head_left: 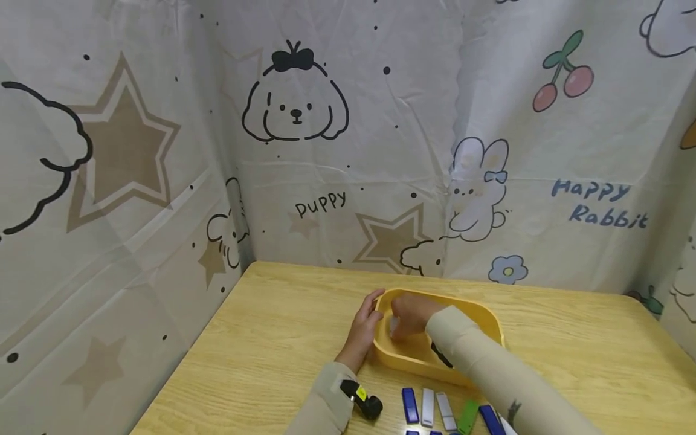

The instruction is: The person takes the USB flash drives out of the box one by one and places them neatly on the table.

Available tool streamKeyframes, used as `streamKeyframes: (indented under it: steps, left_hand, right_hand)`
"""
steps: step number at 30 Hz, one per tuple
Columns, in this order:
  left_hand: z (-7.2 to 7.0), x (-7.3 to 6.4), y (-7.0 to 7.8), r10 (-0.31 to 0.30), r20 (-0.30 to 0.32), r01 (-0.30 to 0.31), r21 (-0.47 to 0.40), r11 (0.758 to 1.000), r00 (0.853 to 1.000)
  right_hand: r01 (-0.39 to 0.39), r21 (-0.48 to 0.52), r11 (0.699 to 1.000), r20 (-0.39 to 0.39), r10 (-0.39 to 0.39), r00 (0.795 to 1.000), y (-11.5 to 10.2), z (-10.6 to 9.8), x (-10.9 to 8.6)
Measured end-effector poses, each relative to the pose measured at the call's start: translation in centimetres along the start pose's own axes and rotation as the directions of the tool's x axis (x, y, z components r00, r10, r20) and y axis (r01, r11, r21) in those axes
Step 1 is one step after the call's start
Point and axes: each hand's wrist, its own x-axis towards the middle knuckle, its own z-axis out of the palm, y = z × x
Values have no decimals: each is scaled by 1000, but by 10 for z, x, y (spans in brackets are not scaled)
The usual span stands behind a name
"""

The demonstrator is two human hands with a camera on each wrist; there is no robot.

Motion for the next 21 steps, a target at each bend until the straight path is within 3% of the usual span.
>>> streamKeyframes:
  steps: [6, 11, 15, 21]
  left_hand:
    - [-3, -1, -1, -34, 24, 35, -28, 999, 999]
    - [-4, 2, -1, -45, 13, 45, 6, 999, 999]
    - [-4, 3, -2, -43, -2, 44, 34, 998, 999]
    - [0, 5, -3, -61, 16, 61, 17, 998, 998]
  right_hand:
    - [40, -7, 999, -25, -41, 999, 0, -16, -11]
    - [58, 36, 998, -76, -55, 996, 4, -32, -43]
    - [72, 53, 996, -121, -65, 991, 6, -36, -82]
    - [124, 106, 987, -211, -100, 972, 12, -29, -160]
